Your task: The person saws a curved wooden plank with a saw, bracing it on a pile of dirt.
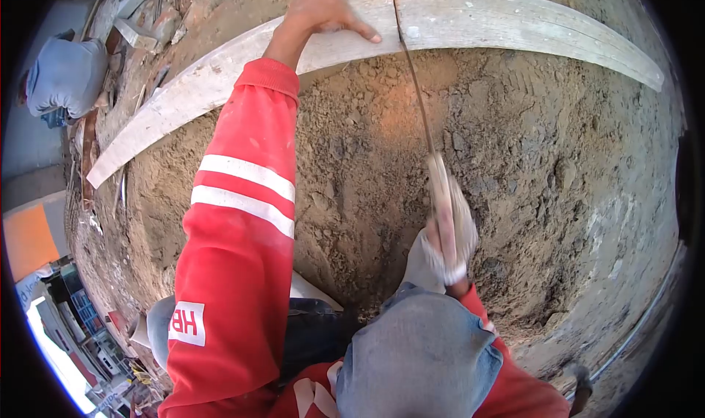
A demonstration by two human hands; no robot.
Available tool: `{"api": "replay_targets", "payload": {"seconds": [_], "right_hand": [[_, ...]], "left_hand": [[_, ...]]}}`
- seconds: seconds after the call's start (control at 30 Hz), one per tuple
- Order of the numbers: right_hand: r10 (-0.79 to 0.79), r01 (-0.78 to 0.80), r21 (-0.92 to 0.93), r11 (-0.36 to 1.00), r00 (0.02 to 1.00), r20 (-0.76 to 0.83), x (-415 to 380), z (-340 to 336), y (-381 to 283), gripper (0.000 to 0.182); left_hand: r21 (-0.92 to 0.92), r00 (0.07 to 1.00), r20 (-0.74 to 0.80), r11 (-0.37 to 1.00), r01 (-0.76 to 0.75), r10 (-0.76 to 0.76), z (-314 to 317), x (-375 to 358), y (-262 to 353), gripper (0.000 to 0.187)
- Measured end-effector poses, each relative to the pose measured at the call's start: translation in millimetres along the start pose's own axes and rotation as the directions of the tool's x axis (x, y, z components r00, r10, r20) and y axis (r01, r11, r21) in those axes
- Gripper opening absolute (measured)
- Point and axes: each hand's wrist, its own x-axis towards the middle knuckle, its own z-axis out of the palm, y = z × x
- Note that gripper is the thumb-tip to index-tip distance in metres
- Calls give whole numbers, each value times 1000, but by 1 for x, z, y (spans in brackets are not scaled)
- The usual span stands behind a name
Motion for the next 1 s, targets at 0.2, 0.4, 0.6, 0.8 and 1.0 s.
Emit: {"api": "replay_targets", "payload": {"seconds": [0.2, 0.4, 0.6, 0.8, 1.0], "right_hand": [[-245, 260, 52, 964, 950, -194, 118, 35, 21, 69], [-308, 317, 8, 948, 928, -211, 165, 48, 35, 72], [-41, 44, -172, 984, 999, 23, -25, -4, 8, 55], [-370, 325, -196, 925, 887, -276, 137, 55, 38, 47], [-145, 174, 97, 980, 957, -252, 128, 50, 44, 49]], "left_hand": [[240, 990, -117, 966, 101, -74, 10, 6, -7, 94], [220, 993, -33, 968, 117, -112, 5, -3, 6, 97], [257, 991, -120, 963, 83, -53, 2, -10, 12, 97], [289, 987, -46, 944, 159, -152, -3, -8, 29, 101], [344, 985, -96, 923, 171, -146, -2, -12, 29, 99]]}}
